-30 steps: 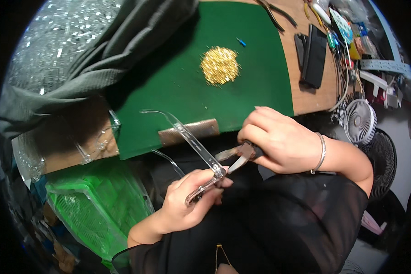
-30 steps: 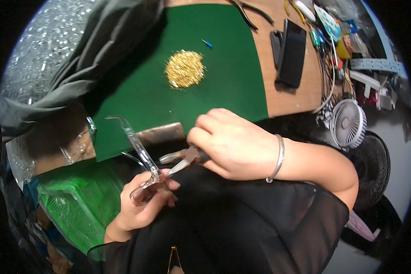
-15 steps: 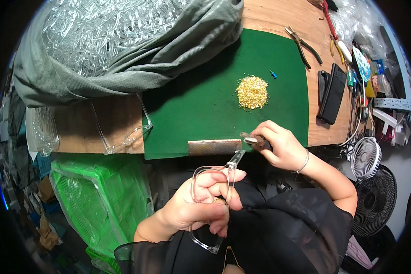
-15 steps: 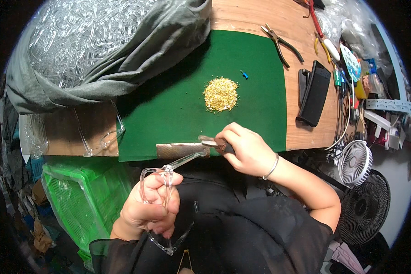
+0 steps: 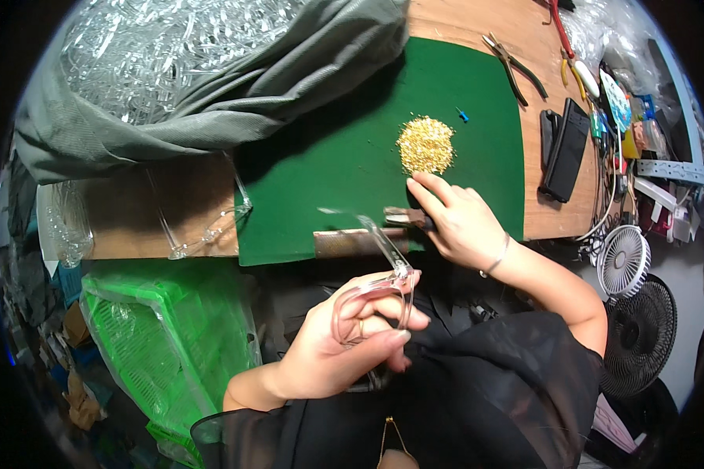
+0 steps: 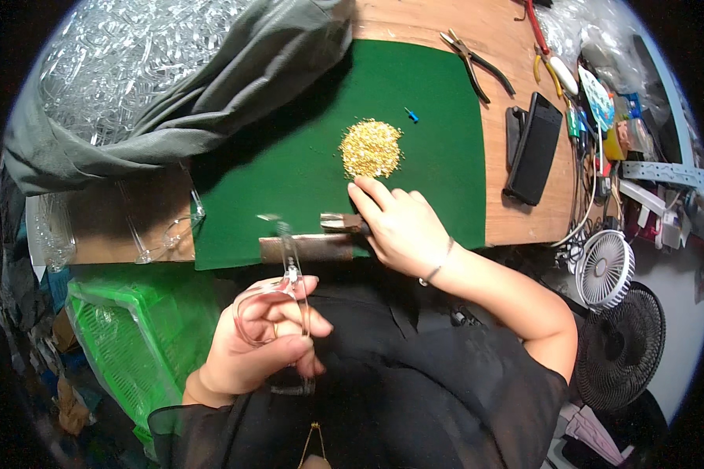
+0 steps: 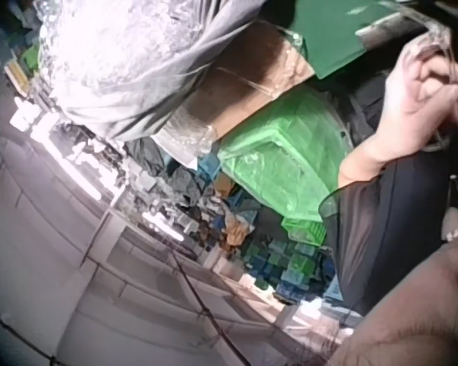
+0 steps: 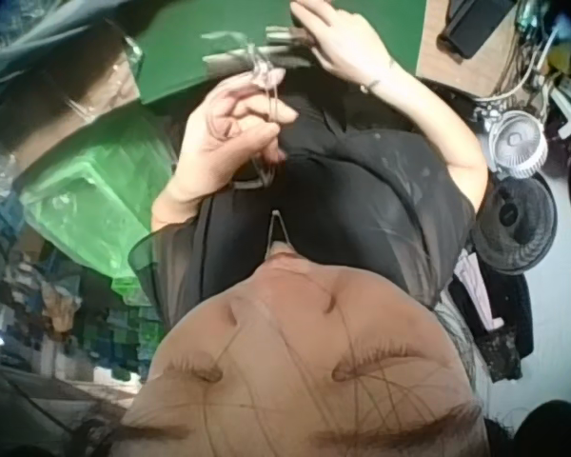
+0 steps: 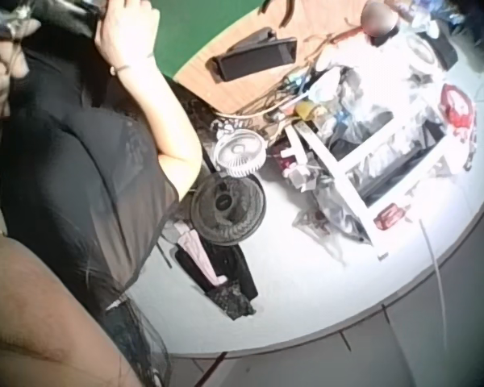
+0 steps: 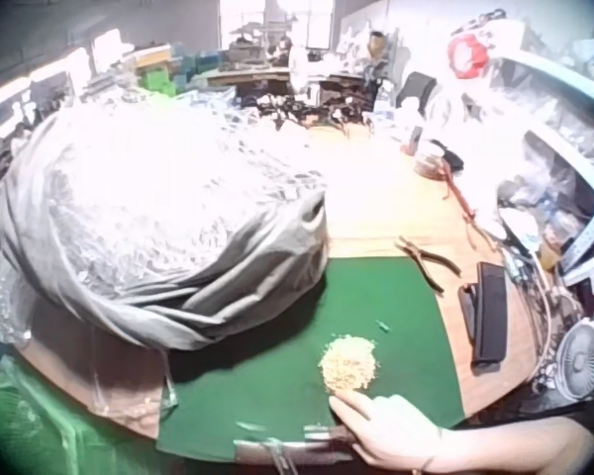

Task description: The person assembles a pair of clear plastic glasses by inserting small gold-colored components into the frame using pliers. The person repeatedly adjusts the frame and components, then places the glasses on the table.

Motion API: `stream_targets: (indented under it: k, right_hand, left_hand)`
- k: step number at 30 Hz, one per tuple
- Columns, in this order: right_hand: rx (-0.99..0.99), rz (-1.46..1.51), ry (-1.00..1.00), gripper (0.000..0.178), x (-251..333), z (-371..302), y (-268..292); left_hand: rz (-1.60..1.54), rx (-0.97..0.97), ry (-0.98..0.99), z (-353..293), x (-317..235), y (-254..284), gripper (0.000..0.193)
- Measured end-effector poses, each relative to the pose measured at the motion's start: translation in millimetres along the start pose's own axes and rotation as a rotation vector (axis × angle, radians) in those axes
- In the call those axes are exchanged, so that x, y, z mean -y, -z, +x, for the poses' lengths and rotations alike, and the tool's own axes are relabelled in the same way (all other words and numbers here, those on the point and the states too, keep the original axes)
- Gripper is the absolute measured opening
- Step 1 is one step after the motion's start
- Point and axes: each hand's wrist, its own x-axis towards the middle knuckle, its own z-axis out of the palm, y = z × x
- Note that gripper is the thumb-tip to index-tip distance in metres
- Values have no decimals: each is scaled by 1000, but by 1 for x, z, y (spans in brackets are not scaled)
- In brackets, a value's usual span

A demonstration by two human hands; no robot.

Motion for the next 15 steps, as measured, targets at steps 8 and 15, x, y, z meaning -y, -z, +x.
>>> stream_targets:
  k: [8, 15]
  right_hand:
    - [-16, 5, 0, 56, 1, -18, 2]
    - [10, -81, 18, 54, 3, -19, -3]
  left_hand:
    - [523, -126, -242, 5, 15, -9, 48]
    - [685, -164, -356, 8, 20, -5, 52]
